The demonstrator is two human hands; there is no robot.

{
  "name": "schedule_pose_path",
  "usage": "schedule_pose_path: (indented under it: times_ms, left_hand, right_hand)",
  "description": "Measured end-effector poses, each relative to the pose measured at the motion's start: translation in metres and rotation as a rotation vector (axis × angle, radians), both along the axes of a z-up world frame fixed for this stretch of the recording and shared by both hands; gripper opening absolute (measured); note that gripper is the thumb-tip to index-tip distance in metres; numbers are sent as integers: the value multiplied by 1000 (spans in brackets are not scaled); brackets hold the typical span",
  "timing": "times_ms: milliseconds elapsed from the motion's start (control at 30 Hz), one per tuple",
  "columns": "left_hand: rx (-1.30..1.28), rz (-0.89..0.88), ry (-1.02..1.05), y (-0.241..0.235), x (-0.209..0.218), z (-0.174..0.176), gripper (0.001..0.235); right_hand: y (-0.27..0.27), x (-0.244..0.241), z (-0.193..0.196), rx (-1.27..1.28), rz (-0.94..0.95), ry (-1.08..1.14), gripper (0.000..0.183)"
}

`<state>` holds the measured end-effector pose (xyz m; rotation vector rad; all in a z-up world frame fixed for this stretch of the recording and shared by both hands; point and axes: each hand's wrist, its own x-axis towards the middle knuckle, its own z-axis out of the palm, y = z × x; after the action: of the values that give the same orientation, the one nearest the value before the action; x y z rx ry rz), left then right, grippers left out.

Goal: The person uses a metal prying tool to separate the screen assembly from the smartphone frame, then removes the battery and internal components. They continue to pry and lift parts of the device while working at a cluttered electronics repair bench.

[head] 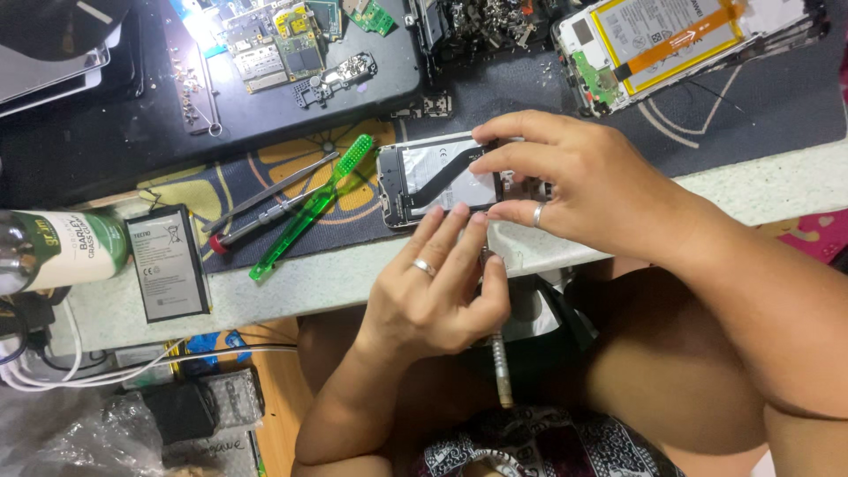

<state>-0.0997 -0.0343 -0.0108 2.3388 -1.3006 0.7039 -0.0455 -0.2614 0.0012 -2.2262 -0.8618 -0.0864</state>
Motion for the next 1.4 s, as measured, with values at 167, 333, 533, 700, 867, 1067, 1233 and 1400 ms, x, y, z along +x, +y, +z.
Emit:
schedule_pose_path:
  times_ms: [167,333,533,700,867,1067,1233,1400]
  left_hand:
    - [-7,0,-51,-1,-6,-8,11]
    - [-123,74,-71,-13,-15,-17,13]
    - [-215,100,48,-12,-17,-18,14]
    - [-256,143,261,-8,-18,-6,25]
    - [-184,153,263,-7,-16,1,30]
    - [-79,82,-7,-7,-11,-11,11]
    - [-113,64,-27,-5,-11,-18,10]
    - [-162,49,-35,-5,-11,-19,12]
  right_hand:
    - [2,1,-1,-13,0,11,43]
    - [3,2,-1,-19,0,-1,44]
    - [3,1,0,-8,-12,37,40]
    - [3,2,1,-8,-11,19,40]
    - [2,2,-1,-3,-7,4,40]
    - [4,2,-2,-21,-1,-35,42]
    - [7,2,0,-45,-15,-41,45]
    - [8,3,3,-55,-3,-69,46]
